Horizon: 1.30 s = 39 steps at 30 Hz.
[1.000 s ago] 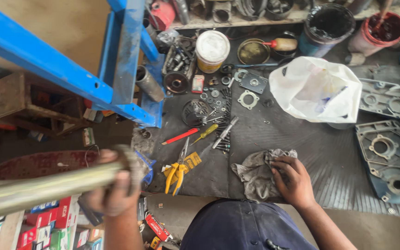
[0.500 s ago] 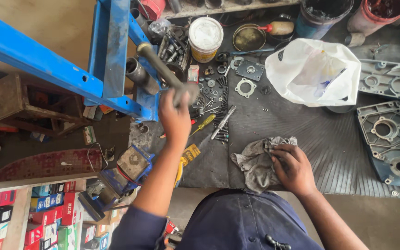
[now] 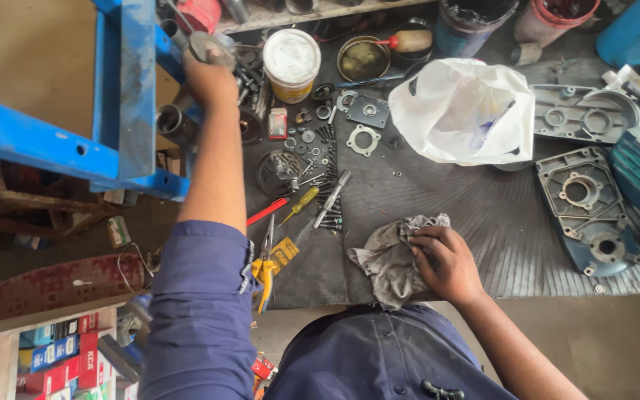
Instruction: The person wipes their hands with a rag on the workbench, then picks up a white plastic bag, pulls out a small boxed spare part, and peels off its plastic wrapping. They turn the small box over in their hands and hold it up while handling the packaging.
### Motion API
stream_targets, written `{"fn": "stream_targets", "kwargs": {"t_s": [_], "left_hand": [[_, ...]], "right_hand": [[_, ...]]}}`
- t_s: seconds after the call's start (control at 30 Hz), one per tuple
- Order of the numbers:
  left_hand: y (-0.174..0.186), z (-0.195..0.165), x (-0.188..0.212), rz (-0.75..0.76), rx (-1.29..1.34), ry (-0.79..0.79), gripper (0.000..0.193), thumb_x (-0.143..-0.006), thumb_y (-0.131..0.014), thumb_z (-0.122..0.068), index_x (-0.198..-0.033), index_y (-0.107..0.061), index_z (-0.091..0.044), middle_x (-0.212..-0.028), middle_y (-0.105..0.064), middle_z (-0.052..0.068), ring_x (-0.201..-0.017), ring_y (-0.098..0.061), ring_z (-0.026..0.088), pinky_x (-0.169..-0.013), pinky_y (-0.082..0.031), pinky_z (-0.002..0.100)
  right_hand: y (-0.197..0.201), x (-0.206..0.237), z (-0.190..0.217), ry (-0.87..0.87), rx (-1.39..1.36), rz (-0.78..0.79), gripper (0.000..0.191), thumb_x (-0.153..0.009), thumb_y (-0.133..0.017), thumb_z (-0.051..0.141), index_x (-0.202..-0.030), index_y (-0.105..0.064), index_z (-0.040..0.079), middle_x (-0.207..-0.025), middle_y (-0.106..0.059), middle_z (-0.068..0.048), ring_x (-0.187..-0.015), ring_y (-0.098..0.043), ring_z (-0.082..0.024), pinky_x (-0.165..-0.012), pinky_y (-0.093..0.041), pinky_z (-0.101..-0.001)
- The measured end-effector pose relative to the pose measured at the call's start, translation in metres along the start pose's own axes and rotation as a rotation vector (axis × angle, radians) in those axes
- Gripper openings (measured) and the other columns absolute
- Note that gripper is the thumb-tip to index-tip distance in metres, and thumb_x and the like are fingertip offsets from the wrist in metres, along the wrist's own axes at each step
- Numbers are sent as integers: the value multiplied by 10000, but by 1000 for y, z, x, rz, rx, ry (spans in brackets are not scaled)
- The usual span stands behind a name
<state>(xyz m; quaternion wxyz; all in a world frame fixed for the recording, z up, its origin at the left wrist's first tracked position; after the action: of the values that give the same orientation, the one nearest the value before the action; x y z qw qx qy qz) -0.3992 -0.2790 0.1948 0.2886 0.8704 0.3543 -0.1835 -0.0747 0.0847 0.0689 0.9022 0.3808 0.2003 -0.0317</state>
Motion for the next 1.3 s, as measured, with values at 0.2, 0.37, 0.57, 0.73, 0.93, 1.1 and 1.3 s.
{"fn": "stream_targets", "kwargs": {"t_s": [0.2,0.37,0.57,0.73,0.93,1.1,1.3], "left_hand": [[-54,36,9,544,333,473,387,-1111,-696,-180,-1161,-544,171,-983,-576,147,-751,-523,214,-693,-465,374],[-36,4,32,407,562,318,321,-966,-600,-106,-1284,-589,-74,-1123,-675,-6,-885,-641,114,-724,-529,282],[40,-65,216,625,574,-21,208,-1112,-573,-210,-1236,-626,-52,-1155,-689,51,-1069,-646,135,-981,-525,312],[71,-84,325,981,340,-303,112,-1011,-665,-143,-1093,-670,-68,-1211,-738,64,-1102,-716,262,-952,-563,377],[70,-84,386,1148,154,-556,496,-816,-778,-305,-1235,-708,-49,-1268,-641,125,-1195,-558,337,-1000,-423,485],[49,-81,409,1162,-125,-695,268,-791,-771,-275,-1014,-718,-137,-1186,-658,95,-1196,-583,321,-961,-450,482],[40,-75,369,887,277,-168,115,-996,-665,-132,-1065,-605,-63,-1127,-683,105,-1110,-671,313,-930,-538,396]], "right_hand": [[-3,0,-4,7,-4,3,214,-825,-754,85,-1035,-716,67,-1133,-671,-91,-1058,-660,-303,-908,-533,-419],[-5,-2,-6,-1,5,7,203,-825,-755,90,-1023,-718,69,-1128,-673,-92,-1059,-660,-302,-907,-534,-421],[-6,-5,-5,-20,2,4,201,-825,-762,100,-1021,-721,75,-1126,-676,-87,-1061,-664,-301,-905,-538,-417],[7,0,-11,-5,-262,-18,244,-824,-717,51,-1065,-685,29,-1166,-681,-116,-1098,-677,-279,-927,-539,-377],[20,15,-25,-38,-377,-149,271,-838,-659,1,-1108,-634,-1,-1220,-626,-174,-1131,-642,-283,-977,-517,-368],[26,31,-36,-84,-265,-269,332,-842,-686,38,-1159,-599,-4,-1251,-557,-185,-1178,-574,-305,-1045,-465,-382],[15,42,-81,-305,-754,-200,302,-976,-694,157,-1213,-580,9,-1233,-571,-117,-1106,-579,-201,-986,-480,-328]]}}
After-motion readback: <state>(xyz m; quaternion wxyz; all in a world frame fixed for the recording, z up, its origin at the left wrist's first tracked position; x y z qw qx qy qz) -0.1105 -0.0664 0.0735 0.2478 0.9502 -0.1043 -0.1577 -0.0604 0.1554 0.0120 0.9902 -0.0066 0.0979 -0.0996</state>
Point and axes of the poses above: each hand's wrist, its own x-axis away from the middle knuckle, its own y-axis out of the back of the hand, z = x × y, the point moved 9 cm from there along -x, towards the middle knuckle
